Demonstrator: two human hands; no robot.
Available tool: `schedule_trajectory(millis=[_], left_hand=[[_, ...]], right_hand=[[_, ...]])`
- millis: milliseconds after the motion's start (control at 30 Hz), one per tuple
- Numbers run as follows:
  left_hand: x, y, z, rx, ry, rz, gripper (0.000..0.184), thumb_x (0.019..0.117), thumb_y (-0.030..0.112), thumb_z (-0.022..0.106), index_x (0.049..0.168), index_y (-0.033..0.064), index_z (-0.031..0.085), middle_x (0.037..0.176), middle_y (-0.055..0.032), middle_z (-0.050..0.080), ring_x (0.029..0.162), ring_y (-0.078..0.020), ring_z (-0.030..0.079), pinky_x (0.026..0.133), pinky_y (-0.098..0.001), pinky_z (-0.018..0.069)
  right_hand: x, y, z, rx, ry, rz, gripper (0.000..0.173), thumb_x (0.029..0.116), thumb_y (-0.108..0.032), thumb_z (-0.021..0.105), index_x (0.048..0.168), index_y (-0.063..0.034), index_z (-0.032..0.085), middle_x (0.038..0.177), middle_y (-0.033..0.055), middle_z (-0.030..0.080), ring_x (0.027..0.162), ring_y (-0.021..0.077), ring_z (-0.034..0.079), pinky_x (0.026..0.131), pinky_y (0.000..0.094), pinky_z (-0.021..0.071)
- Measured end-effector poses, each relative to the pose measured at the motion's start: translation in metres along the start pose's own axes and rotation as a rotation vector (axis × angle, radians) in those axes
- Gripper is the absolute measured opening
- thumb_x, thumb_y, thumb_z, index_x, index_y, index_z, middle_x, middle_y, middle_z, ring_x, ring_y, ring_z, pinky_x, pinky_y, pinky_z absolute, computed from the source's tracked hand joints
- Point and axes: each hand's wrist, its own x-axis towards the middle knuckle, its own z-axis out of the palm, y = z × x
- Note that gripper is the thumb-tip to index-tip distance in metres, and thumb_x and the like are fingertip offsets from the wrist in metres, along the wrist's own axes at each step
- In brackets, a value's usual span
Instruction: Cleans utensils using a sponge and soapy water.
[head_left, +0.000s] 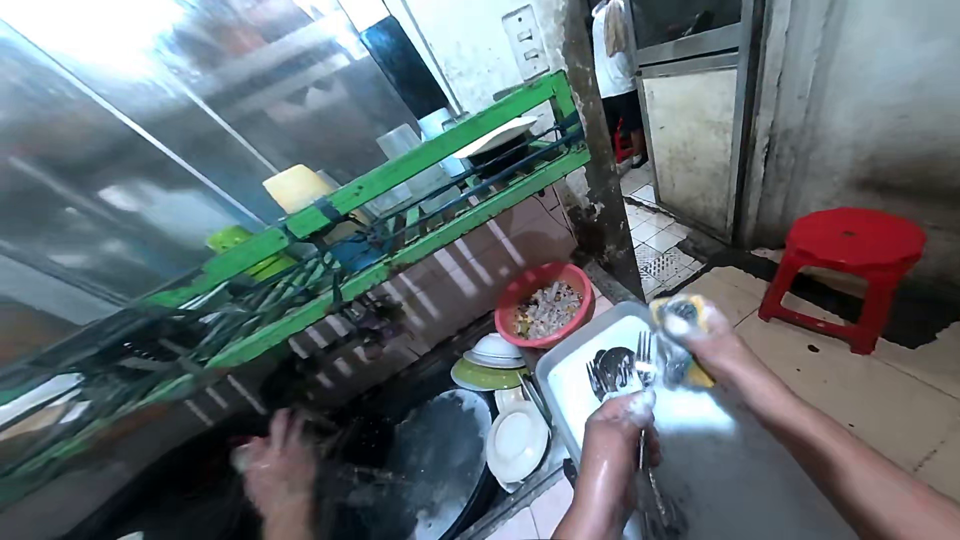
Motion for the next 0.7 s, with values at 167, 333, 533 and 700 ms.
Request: schedule_trajectory(millis=[167,333,533,700], left_hand=[[0.0,-0.002,-0.003,-0.034,-0.128,-0.059,0.017,0.1043,0.014,0.055,0.105,-0.0008,0.063,0.074,-0.0061,0.062,0.058,-0.0124,0.06,0.054,-0.0261,0.0541],[0.013,-0.006,0.0,-0.018,-0.053,-0.028,0.019,0.1042,0.016,0.056,0.101,-0.0015,0.062,0.067,-0.0047,0.058,0.053,-0.0113,0.056,0.052,-0.0254,0.0517],[0.019,0.0,-0.004,-0.014,-0.099,0.051,0.02,0.1014,0.01,0.056,0.113,-0.003,0.066,0.076,-0.0054,0.064,0.06,-0.0112,0.059,0.056,-0.0254,0.0514],[0.03,0.005,-0.019,-0.073,-0.102,0.181,0.025,0.0998,-0.001,0.048,0.115,-0.0097,0.066,0.113,-0.0172,0.072,0.1,-0.0234,0.071,0.088,-0.0377,0.0598]], right_hand=[[-0.01,-0.011,-0.001,-0.167,-0.065,0.054,0.035,0.0979,-0.024,0.07,0.125,-0.0019,0.065,0.106,0.02,0.069,0.096,0.0317,0.068,0.087,0.0557,0.0542],[-0.004,-0.012,-0.005,0.123,0.12,0.07,0.049,0.0988,-0.032,0.067,0.14,-0.0106,0.052,0.11,0.0164,0.068,0.091,0.0287,0.069,0.078,0.0521,0.0577],[-0.019,-0.018,0.003,-0.179,-0.087,0.065,0.04,0.0951,-0.027,0.073,0.126,-0.0045,0.063,0.106,0.0166,0.07,0.095,0.0282,0.069,0.086,0.0527,0.0558],[-0.009,-0.049,-0.029,-0.659,-0.59,0.243,0.04,0.0976,-0.027,0.071,0.126,0.0003,0.063,0.115,0.0238,0.066,0.108,0.036,0.063,0.098,0.0564,0.0482]])
